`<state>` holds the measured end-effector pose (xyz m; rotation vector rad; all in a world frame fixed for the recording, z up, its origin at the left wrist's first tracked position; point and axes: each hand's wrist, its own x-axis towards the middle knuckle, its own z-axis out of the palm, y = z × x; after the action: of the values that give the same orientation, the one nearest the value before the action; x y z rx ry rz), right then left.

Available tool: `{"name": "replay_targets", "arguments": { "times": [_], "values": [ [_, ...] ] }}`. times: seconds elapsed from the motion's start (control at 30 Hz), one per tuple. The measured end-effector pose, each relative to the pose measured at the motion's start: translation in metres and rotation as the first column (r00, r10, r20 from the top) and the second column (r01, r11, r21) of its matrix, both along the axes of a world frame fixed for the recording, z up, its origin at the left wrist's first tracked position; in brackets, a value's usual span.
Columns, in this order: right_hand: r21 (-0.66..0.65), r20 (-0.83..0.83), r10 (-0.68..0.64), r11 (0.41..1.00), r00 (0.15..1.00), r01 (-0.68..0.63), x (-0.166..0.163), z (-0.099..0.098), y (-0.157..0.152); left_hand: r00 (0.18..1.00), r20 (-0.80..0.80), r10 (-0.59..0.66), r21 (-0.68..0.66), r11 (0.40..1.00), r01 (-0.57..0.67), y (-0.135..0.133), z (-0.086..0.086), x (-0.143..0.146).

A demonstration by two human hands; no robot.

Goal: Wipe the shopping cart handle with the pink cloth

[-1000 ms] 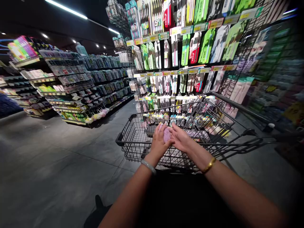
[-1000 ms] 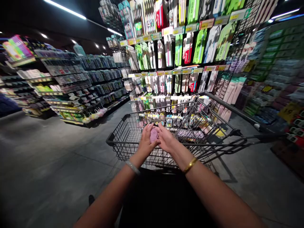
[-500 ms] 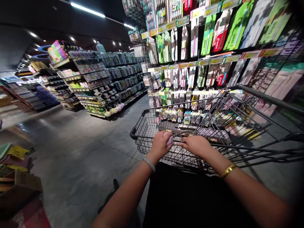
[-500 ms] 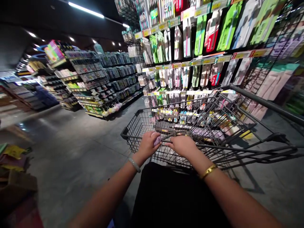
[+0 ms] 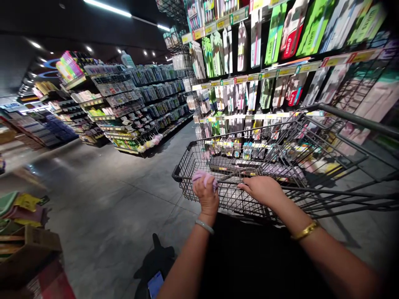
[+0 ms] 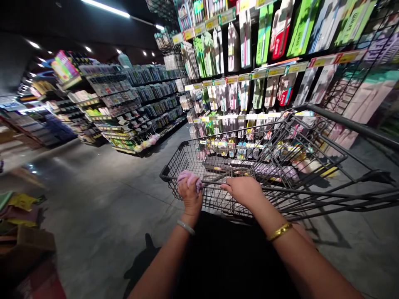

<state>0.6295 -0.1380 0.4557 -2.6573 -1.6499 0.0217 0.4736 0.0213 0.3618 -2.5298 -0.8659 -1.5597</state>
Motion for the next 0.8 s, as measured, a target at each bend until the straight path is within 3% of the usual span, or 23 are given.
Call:
{"name": "replay_targets", "arguments": {
  "times": [0.07,0.17,0.3,0.4,0.47,0.6,0.73,0.8],
  "values": [
    [-0.006,0.006,0.003,1.0,1.0,-0.003,0.0,0.0,-0.001,0.991,-0.09,-0.094,0.06,0.993,0.1,-0.006,0.003,0.003],
    [-0.005,0.004,-0.002,1.0,1.0,0.002,0.0,0.0,-0.001,0.941,-0.278,-0.194,0.092,0.97,0.227,0.021,0.016,-0.015],
    [-0.003,-0.023,-0.014,1.0,1.0,0.013,-0.001,0.001,0.0,0.991,-0.133,-0.019,-0.073,0.997,0.009,0.072,0.025,-0.045],
    [0.002,-0.037,-0.022,1.0,0.999,0.022,-0.002,0.001,0.002,0.991,0.089,0.103,-0.24,0.967,-0.079,0.068,0.014,-0.039],
    [0.014,-0.027,-0.022,1.0,0.999,0.023,-0.002,0.0,0.003,0.953,0.247,0.178,-0.373,0.925,-0.076,0.046,0.002,-0.023],
    [0.021,0.007,-0.011,1.0,1.0,0.011,-0.001,-0.003,0.003,0.861,0.44,0.256,-0.599,0.798,0.069,0.009,-0.012,0.009],
    [0.024,0.015,-0.01,1.0,1.0,0.009,0.0,-0.003,0.003,0.724,0.541,0.428,-0.767,0.604,0.216,0.03,-0.009,0.006],
    [0.014,0.001,-0.021,1.0,1.0,0.021,0.0,-0.002,0.004,0.673,0.542,0.504,-0.798,0.559,0.224,0.045,-0.008,0.0]
  ]
}}
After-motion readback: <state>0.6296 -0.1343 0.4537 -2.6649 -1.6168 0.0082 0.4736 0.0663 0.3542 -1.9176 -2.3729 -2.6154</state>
